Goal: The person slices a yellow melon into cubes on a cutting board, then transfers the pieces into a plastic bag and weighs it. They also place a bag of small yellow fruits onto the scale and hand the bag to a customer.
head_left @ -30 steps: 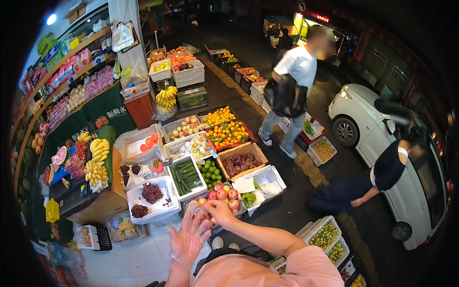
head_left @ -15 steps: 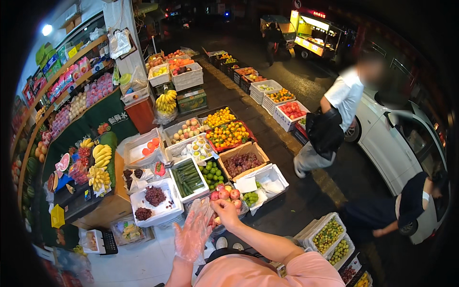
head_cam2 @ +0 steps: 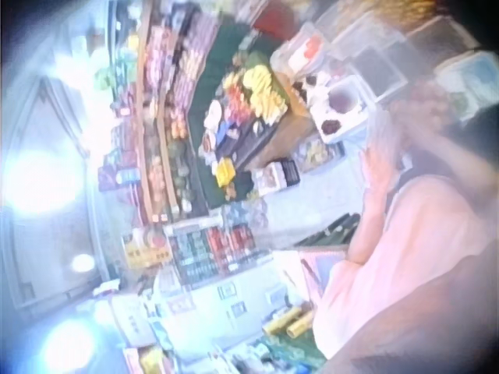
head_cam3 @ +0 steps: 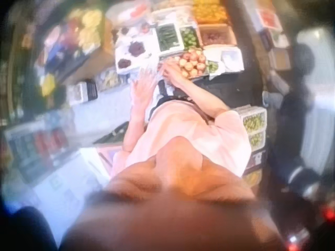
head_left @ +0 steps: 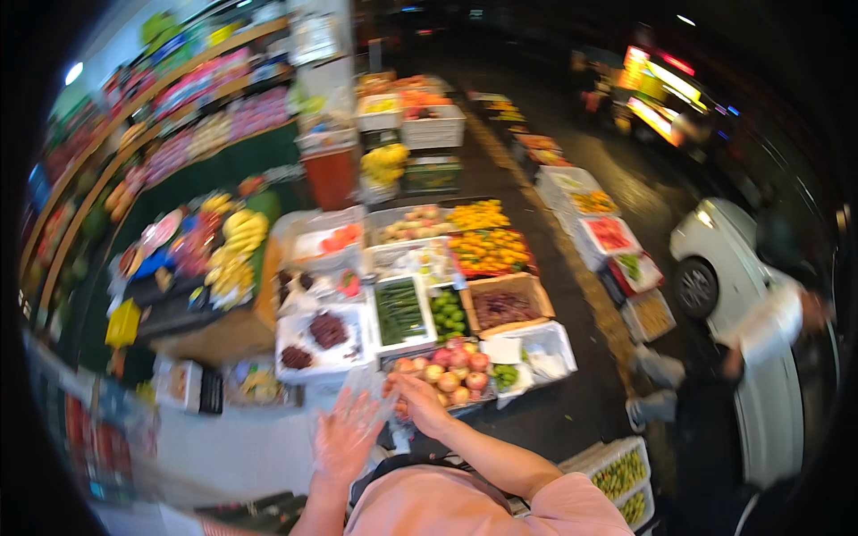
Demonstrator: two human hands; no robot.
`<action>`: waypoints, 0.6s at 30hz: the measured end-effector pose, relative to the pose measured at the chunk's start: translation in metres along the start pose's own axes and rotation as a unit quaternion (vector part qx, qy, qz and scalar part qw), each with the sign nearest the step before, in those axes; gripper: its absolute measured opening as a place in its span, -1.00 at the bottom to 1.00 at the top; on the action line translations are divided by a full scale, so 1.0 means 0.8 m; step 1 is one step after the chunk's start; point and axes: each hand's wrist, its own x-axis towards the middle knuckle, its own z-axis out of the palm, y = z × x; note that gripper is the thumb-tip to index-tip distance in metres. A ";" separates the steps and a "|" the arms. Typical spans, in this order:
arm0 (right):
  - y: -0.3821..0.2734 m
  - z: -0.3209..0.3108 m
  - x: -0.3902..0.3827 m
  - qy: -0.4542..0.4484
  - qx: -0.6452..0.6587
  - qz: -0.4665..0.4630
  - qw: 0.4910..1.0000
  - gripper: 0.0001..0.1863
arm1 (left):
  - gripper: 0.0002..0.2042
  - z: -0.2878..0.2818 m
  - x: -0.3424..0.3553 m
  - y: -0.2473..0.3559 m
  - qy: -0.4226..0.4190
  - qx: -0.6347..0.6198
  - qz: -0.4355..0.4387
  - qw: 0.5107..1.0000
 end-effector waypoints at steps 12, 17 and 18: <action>0.305 0.230 0.220 -0.176 -0.084 0.229 0.954 -0.72 | -0.67 -0.283 -0.009 0.199 0.231 -0.049 0.122 0.964; 0.398 0.322 0.289 -0.220 -0.108 0.330 0.912 -0.67 | -0.53 -0.328 -0.050 0.277 0.297 -0.132 0.251 0.912; 0.416 0.342 0.297 -0.231 -0.107 0.354 0.900 -0.67 | -0.50 -0.334 -0.058 0.291 0.307 -0.151 0.277 0.898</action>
